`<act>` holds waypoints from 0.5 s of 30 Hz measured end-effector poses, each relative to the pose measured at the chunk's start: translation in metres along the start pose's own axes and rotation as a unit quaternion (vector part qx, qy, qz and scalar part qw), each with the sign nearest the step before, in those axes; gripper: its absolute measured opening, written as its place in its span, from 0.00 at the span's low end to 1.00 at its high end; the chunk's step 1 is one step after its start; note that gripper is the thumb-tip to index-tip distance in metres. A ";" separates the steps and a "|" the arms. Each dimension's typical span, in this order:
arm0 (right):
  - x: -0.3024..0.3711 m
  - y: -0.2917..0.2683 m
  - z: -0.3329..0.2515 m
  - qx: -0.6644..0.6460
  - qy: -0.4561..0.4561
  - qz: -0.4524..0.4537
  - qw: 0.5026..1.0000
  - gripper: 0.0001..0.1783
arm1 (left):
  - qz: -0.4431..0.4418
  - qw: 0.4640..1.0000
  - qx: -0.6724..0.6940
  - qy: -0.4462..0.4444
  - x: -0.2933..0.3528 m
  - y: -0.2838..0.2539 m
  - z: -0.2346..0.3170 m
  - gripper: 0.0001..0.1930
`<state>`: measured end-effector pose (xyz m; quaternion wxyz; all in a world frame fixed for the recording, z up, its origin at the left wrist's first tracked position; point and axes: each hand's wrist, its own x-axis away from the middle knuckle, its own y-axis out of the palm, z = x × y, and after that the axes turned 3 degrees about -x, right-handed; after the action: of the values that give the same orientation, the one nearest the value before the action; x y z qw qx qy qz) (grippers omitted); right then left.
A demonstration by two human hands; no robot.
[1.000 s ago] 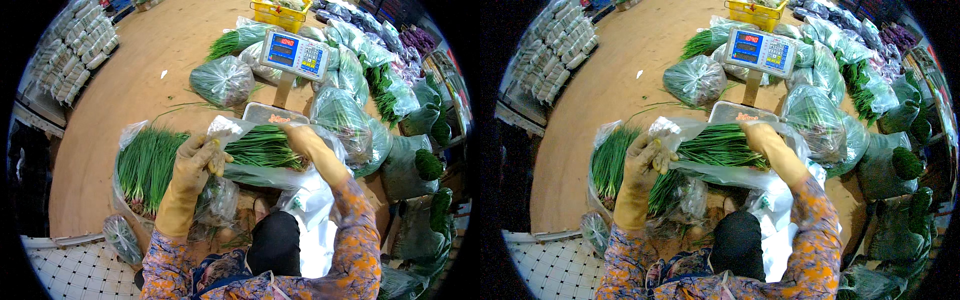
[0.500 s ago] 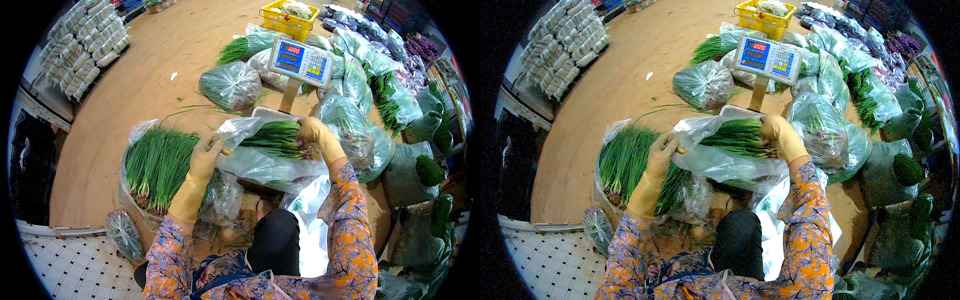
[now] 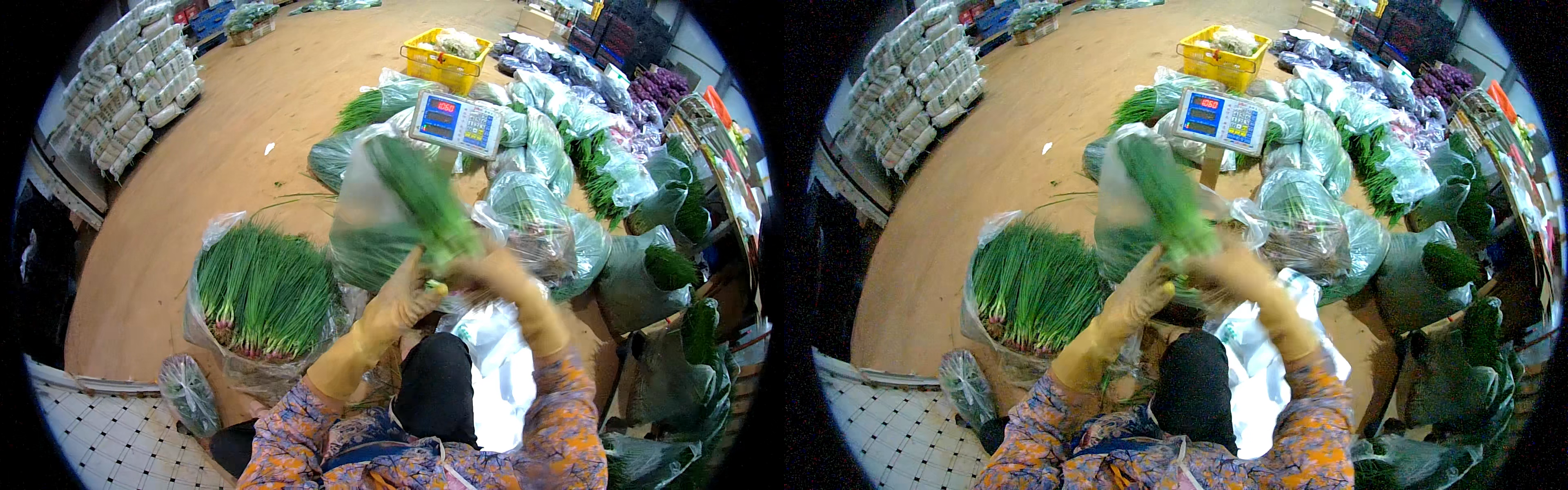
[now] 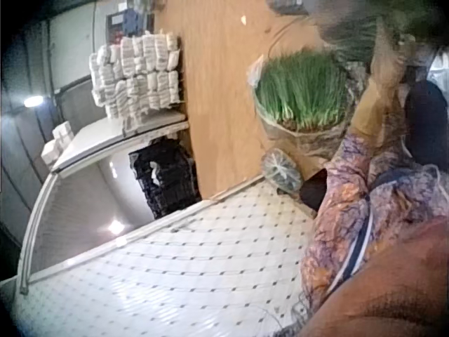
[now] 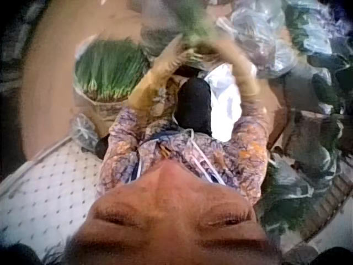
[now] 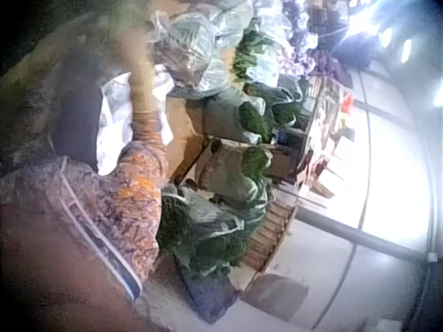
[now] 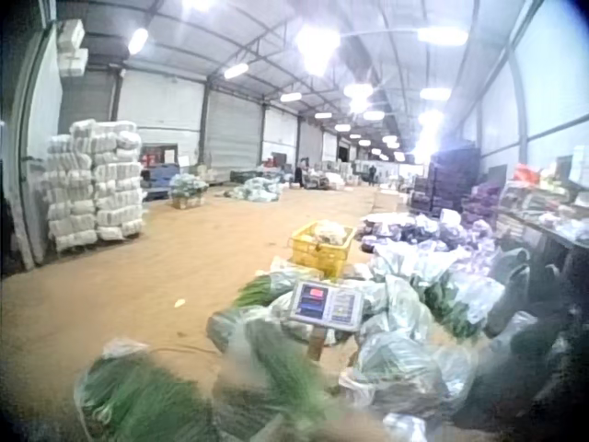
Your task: The person sorts green onions from a large pile into smaller bundles, places them into plastic bags, and weighs the bags on a digital scale.
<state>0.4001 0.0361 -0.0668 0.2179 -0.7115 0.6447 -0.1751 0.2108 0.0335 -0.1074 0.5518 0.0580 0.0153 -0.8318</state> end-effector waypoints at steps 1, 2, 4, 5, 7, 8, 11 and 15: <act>0.012 0.033 -0.010 0.048 -0.020 0.019 0.998 0.20 | 0.005 0.998 -0.048 0.034 -0.002 0.004 -0.007 0.34; 0.023 0.068 -0.019 0.093 -0.038 0.040 0.994 0.18 | 0.023 0.996 -0.026 -0.088 0.005 -0.001 0.009 0.28; 0.035 0.113 -0.030 0.133 -0.029 -0.039 0.990 0.21 | 0.075 0.986 0.043 -0.140 0.026 -0.016 0.006 0.25; 0.038 0.130 -0.035 0.173 -0.044 -0.102 0.979 0.25 | 0.132 0.966 0.117 -0.190 0.041 -0.031 0.006 0.22; 0.052 0.146 -0.050 0.105 -0.111 -0.160 0.975 0.32 | 0.163 0.961 0.131 -0.181 0.079 -0.071 0.005 0.18; 0.057 0.134 -0.075 0.132 -0.063 -0.266 0.953 0.36 | 0.170 0.954 0.016 -0.247 0.096 -0.089 0.018 0.19; 0.058 0.139 -0.050 0.050 -0.093 -0.282 0.954 0.34 | 0.199 0.940 -0.208 -0.181 0.158 -0.164 0.001 0.24; 0.047 0.134 -0.028 -0.014 -0.015 -0.228 0.974 0.29 | 0.299 0.870 -0.369 -0.131 0.208 -0.276 -0.025 0.28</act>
<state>0.2781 -0.0225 -0.1165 0.1721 -0.8451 0.4648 -0.2006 -0.1206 -0.0469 -0.1660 0.7520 -0.2581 0.2306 -0.5611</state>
